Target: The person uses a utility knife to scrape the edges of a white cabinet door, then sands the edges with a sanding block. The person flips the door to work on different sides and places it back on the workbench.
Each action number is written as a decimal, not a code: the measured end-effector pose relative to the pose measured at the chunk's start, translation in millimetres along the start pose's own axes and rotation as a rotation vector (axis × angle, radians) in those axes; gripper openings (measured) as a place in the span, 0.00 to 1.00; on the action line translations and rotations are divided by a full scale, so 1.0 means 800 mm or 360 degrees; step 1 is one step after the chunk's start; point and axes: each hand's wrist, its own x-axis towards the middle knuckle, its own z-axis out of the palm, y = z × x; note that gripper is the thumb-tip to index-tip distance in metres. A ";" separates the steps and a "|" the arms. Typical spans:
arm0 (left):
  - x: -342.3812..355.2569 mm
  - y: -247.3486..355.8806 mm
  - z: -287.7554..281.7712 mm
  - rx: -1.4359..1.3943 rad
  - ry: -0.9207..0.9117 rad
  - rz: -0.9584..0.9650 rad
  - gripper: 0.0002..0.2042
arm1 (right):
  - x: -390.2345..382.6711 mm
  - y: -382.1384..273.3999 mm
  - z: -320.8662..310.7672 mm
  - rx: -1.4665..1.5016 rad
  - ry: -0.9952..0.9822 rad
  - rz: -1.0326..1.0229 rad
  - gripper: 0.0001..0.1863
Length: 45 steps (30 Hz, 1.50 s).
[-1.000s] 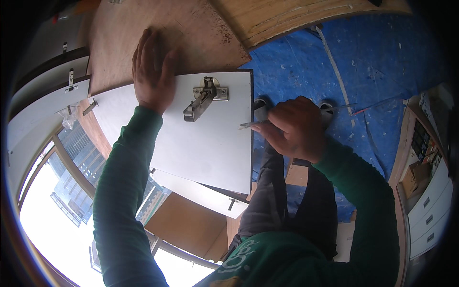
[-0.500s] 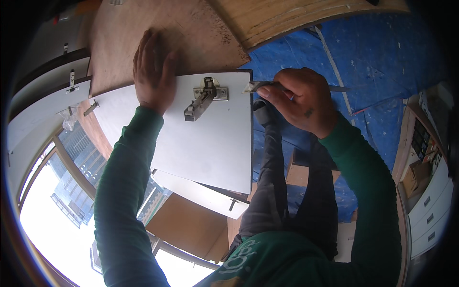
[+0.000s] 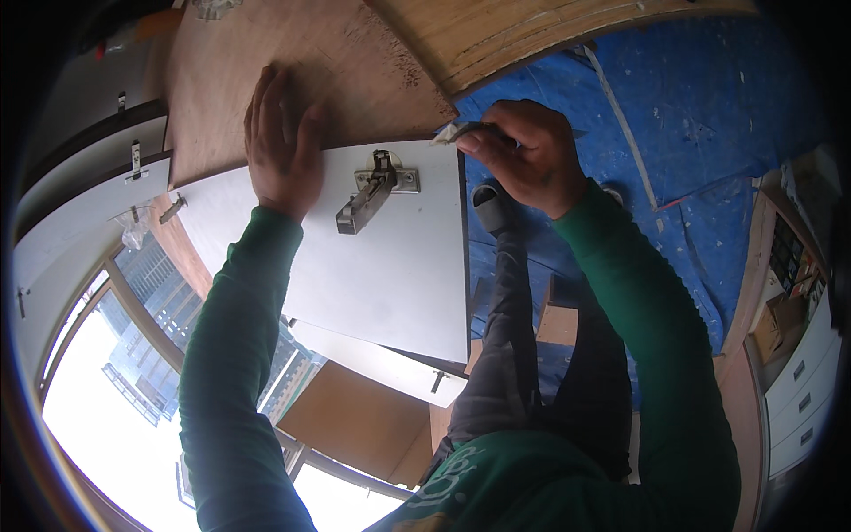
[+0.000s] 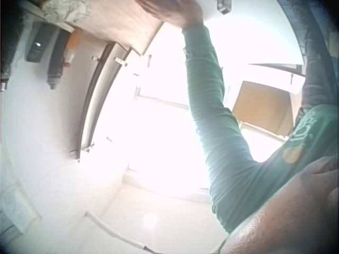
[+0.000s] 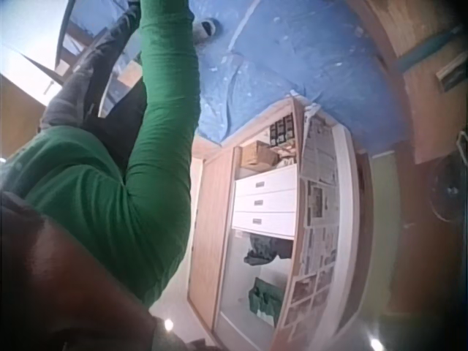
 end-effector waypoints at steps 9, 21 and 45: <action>-0.001 -0.003 -0.001 0.0002 -0.0001 0.0034 0.27 | 0.002 -0.028 -0.007 0.0681 0.0006 0.0433 0.16; -0.002 -0.006 0.001 -0.0036 0.0015 0.0035 0.27 | 0.003 -0.045 -0.009 0.0851 -0.0095 0.0705 0.10; -0.002 -0.043 0.007 0.0464 0.0133 0.0717 0.25 | -0.106 0.016 -0.053 0.0287 -0.0480 0.1478 0.19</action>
